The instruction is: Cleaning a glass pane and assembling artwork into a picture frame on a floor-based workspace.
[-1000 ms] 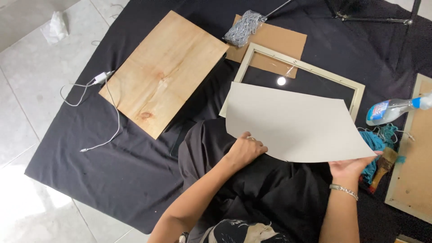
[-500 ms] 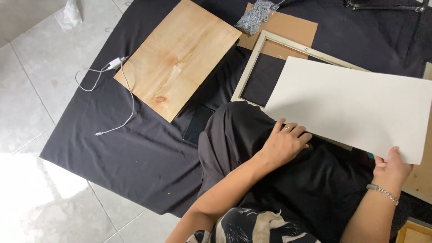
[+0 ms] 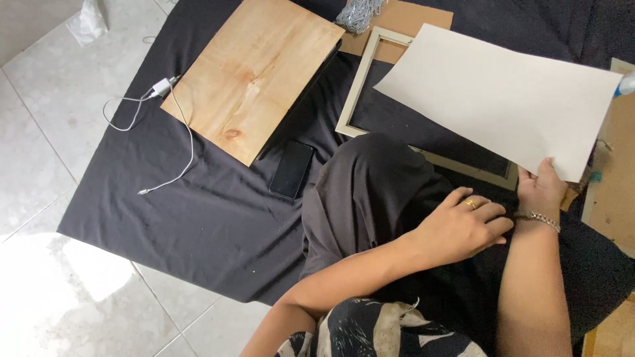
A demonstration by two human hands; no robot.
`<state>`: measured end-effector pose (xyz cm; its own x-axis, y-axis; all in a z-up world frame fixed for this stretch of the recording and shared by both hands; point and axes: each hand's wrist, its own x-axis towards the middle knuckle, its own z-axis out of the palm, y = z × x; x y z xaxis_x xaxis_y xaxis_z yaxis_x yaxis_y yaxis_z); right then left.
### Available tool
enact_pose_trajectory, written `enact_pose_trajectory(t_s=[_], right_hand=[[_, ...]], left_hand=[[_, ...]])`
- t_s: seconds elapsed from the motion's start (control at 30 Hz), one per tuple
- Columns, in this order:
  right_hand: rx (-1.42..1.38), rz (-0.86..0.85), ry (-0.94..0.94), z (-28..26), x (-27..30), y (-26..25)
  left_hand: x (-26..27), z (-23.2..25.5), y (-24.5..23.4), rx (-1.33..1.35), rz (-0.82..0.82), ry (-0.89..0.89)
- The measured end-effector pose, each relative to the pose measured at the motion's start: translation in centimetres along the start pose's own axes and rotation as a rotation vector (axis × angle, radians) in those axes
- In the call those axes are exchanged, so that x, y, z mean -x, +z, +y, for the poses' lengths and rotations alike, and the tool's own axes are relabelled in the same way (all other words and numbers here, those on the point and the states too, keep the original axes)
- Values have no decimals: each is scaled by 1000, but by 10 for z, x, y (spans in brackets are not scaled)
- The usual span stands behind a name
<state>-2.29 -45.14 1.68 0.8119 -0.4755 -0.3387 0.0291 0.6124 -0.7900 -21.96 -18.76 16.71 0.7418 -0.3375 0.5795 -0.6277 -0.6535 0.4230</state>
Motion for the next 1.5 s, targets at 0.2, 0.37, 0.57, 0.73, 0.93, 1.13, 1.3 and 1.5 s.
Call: enact_pose_trajectory(t_s=[0.2, 0.37, 0.57, 0.73, 0.93, 1.13, 1.3, 1.5], right_hand=[[407, -18, 170, 51, -71, -59], [359, 186, 150, 34, -52, -8], [368, 274, 94, 19, -23, 7], [395, 303, 96, 39, -41, -22], [444, 255, 89, 47, -43, -21], [417, 270, 83, 50, -44, -22], [522, 315, 113, 49, -49, -22], [448, 229, 171, 49, -60, -23]], left_hand=[[-2, -9, -12, 67, 107, -31], [-8, -55, 8, -11, 81, -74], [-10, -131, -15, 2, 243, -284], [35, -190, -62, 134, 586, -610], [175, -273, -22, -572, 433, -822], [240, -275, 5, -947, 18, -893], [184, -283, -42, -575, 362, -926], [31, -261, -64, -373, 543, -702]])
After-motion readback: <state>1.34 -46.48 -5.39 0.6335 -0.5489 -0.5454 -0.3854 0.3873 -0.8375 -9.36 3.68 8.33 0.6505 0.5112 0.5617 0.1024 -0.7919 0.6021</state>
